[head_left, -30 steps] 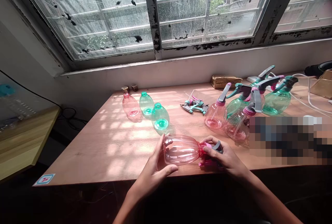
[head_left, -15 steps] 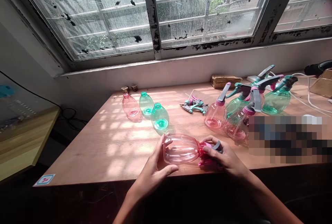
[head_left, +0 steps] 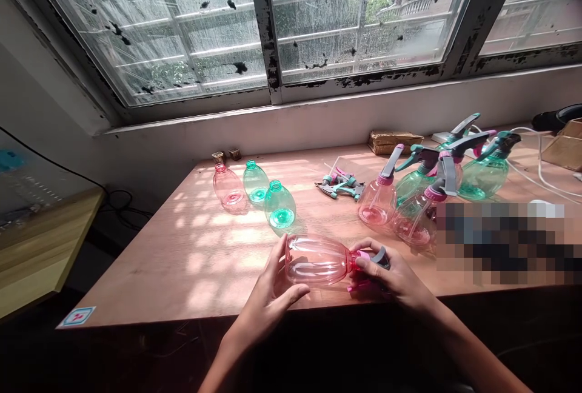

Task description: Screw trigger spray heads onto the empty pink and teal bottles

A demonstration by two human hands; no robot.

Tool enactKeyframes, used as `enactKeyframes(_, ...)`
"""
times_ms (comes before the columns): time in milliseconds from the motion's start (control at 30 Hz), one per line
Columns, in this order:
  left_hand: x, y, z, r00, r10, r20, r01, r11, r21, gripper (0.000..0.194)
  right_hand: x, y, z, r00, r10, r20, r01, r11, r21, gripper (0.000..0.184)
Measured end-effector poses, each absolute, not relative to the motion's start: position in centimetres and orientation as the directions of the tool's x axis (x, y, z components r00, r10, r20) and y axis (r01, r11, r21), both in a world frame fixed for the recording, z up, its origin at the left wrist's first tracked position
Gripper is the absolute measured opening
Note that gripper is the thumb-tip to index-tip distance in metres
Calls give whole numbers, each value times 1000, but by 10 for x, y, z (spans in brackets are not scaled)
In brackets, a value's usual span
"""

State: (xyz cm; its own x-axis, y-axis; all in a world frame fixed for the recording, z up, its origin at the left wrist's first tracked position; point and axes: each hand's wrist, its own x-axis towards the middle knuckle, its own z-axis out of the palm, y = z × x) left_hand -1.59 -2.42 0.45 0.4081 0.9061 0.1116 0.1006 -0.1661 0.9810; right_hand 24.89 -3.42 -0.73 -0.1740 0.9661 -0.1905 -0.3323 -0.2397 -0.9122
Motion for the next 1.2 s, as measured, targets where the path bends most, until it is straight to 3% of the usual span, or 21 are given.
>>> enactKeyframes(300, -13, -22, -4, 420, 874, 244, -8, -265, 964, 69, 251, -32, -8, -206, 963, -171, -344, -235, -909, 37)
enactKeyframes(433, -14, -23, -1, 466, 870, 158, -1, -178, 984, 107, 252, -33, -9, -205, 966, -160, -363, -227, -904, 34)
enactKeyframes(500, -14, -24, 3, 459, 878, 136, 30, -168, 985, 113, 252, -33, -10, -208, 967, -150, -360, -218, -907, 33)
enactKeyframes(700, -15, -24, 2, 445, 883, 151, 36, -186, 982, 85, 251, -32, -8, -199, 970, -142, -371, -209, -905, 34)
enactKeyframes(900, -18, -20, -2, 452, 879, 152, 1, -171, 985, 100, 251, -33, -7, -186, 972, -146, -365, -207, -908, 36)
enactKeyframes(1033, -20, -19, 3, 434, 893, 115, 55, -153, 987, 81, 251, -33, -7, -166, 977, -134, -357, -186, -915, 35)
enactKeyframes(1200, -17, -23, 7, 451, 889, 77, 54, -113, 992, 84, 251, -31, -8, -94, 991, -90, -364, -118, -924, 35)
